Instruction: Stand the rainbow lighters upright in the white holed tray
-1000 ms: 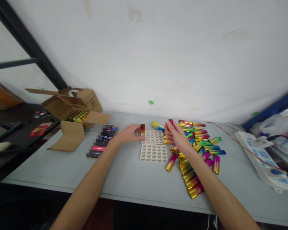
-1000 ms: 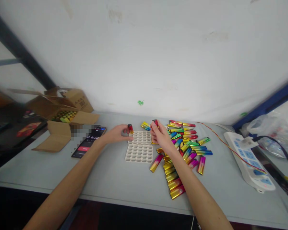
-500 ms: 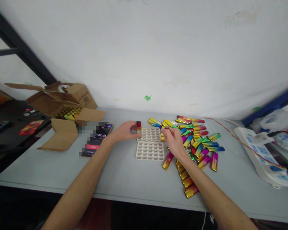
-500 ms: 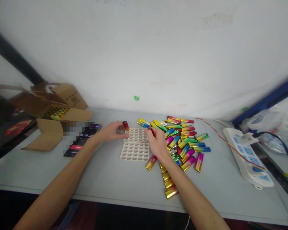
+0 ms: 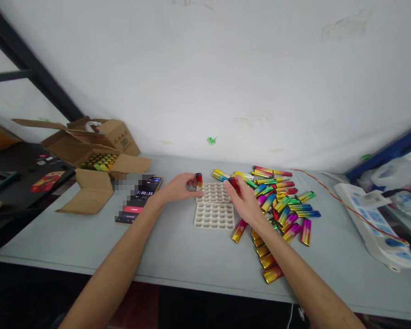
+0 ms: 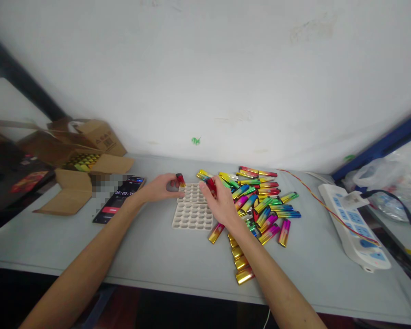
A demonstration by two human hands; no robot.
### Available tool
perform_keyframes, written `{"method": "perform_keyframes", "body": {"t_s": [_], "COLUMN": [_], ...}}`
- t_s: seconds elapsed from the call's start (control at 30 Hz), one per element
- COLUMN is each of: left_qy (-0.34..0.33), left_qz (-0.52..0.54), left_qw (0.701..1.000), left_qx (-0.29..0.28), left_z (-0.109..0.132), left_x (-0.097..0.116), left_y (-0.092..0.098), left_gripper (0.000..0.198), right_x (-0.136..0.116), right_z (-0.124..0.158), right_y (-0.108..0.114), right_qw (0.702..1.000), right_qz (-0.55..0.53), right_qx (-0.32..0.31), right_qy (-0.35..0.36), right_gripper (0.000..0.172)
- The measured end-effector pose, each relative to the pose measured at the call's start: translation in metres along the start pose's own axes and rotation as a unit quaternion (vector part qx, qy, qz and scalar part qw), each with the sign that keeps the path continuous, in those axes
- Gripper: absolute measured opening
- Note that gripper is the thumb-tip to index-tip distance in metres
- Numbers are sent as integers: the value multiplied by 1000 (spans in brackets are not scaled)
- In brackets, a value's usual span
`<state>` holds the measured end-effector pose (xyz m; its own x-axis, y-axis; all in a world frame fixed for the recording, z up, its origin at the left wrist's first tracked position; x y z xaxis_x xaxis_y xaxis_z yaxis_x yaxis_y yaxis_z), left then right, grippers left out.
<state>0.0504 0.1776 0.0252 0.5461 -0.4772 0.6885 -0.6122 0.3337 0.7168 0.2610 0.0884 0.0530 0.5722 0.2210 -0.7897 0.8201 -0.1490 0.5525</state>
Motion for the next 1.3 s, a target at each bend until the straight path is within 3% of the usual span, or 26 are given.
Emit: {"method": "perform_keyframes", "body": {"t_s": [0.1, 0.23, 0.47, 0.63, 0.83, 1.07, 1.2, 1.3], "left_qy": [-3, 0, -11, -17, -19, -15, -16, -16], "left_qz": [13, 58, 69, 67, 73, 71, 70, 71], "left_qw": [1000, 998, 997, 998, 997, 997, 997, 997], "left_qx": [-11, -30, -16, -7, -13, -9, -9, -10], "left_z": [0, 1, 0, 0, -1, 0, 0, 0], "left_x": [0, 0, -1, -3, -6, -6, -5, -5], "left_y": [2, 4, 3, 2, 0, 0, 1, 1], "left_gripper": [50, 48, 43, 40, 42, 41, 39, 41], "right_x": [-6, -25, -29, -27, -26, -19, -21, -24], "right_z": [-2, -7, -38, -52, -61, -66, -68, -63], "right_y": [-6, -4, -22, -40, -46, -50, -45, -24], "right_qw": [996, 979, 975, 949, 922, 917, 929, 954], "right_qz": [-12, 78, 144, 216, 269, 236, 215, 171], "right_qx": [-60, -33, -74, -113, -142, -194, -178, -119], "right_qy": [65, 185, 153, 201, 240, 256, 244, 217], "right_gripper": [29, 26, 28, 19, 22, 25, 24, 32]}}
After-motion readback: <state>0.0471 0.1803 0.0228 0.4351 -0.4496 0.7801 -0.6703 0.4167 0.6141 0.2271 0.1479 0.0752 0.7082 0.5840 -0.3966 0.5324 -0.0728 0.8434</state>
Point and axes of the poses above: each hand's wrist, its own z-axis away from the middle knuckle, its own y-axis out of the back of the hand, x = y × z, the point moved 7 cm from there along -z, towards the middle knuckle, and after that the axes turned 9 degrees about z, right-handed, at the moved point
